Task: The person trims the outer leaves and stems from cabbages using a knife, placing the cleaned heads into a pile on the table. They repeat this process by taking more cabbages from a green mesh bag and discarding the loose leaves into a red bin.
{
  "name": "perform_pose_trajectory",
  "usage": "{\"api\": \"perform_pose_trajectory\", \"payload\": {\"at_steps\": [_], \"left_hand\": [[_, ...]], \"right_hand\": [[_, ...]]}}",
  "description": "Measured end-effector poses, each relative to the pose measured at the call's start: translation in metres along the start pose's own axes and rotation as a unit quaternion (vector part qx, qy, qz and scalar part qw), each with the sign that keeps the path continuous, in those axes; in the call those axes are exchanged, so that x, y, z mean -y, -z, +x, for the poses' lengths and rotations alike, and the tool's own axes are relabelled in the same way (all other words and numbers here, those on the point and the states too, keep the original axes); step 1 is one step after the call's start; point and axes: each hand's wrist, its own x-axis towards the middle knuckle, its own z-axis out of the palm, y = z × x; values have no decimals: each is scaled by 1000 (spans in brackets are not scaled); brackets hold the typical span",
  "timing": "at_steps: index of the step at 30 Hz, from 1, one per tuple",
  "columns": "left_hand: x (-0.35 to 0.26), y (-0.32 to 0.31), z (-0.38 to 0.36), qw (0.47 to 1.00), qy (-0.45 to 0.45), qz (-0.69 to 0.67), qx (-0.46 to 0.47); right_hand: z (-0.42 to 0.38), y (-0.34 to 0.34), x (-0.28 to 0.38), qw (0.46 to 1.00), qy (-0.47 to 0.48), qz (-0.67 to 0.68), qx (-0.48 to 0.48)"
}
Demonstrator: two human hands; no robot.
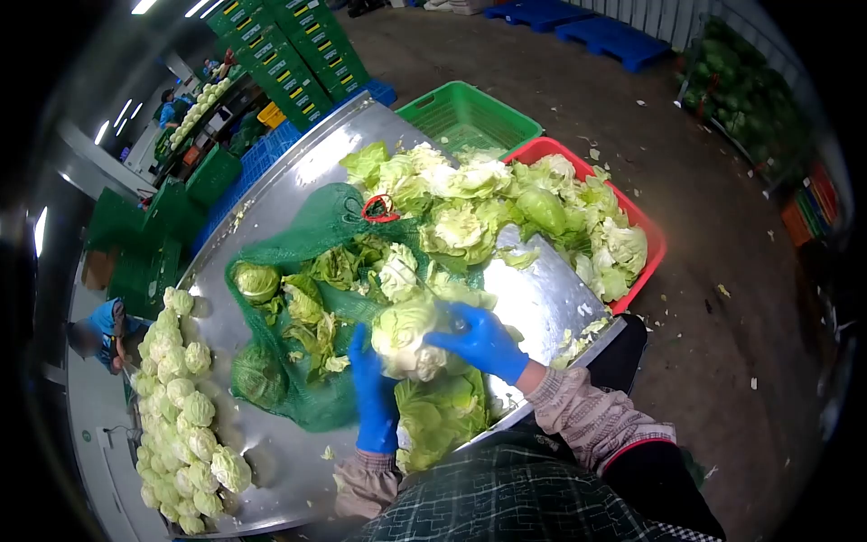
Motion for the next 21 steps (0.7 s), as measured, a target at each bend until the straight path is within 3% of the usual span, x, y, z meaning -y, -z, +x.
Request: {"api": "perform_pose_trajectory", "payload": {"at_steps": [1, 2, 5, 6, 9, 10, 16, 19, 21], "left_hand": [[-1, -6, -6, 994, -71, 85, 26], [8, -7, -12, 996, -57, 61, 40], [37, 0, -13, 929, 11, 371, 1], [38, -2, -11, 918, 37, 394, -3], [38, -3, -7, 903, 18, 429, -14], [34, -3, -4, 902, 26, 431, -5], [28, -13, 7, 864, 86, 496, 35], [51, -12, -2, 850, -25, 525, 34], [56, -17, -6, 832, -20, 553, 28]], "right_hand": [[-1, -3, -13, 998, -65, -8, 15], [1, -8, -37, 999, -39, -11, -8], [-5, -15, -67, 986, -68, -150, 24], [-9, -16, -71, 972, -50, -224, 41], [-22, -4, -70, 946, 148, -289, -12], [-26, 1, -61, 924, 211, -317, 10], [-33, -4, -63, 932, 68, -353, 42], [-21, -20, -65, 923, 30, -384, 10], [-11, -19, -78, 922, 53, -384, -10]]}}
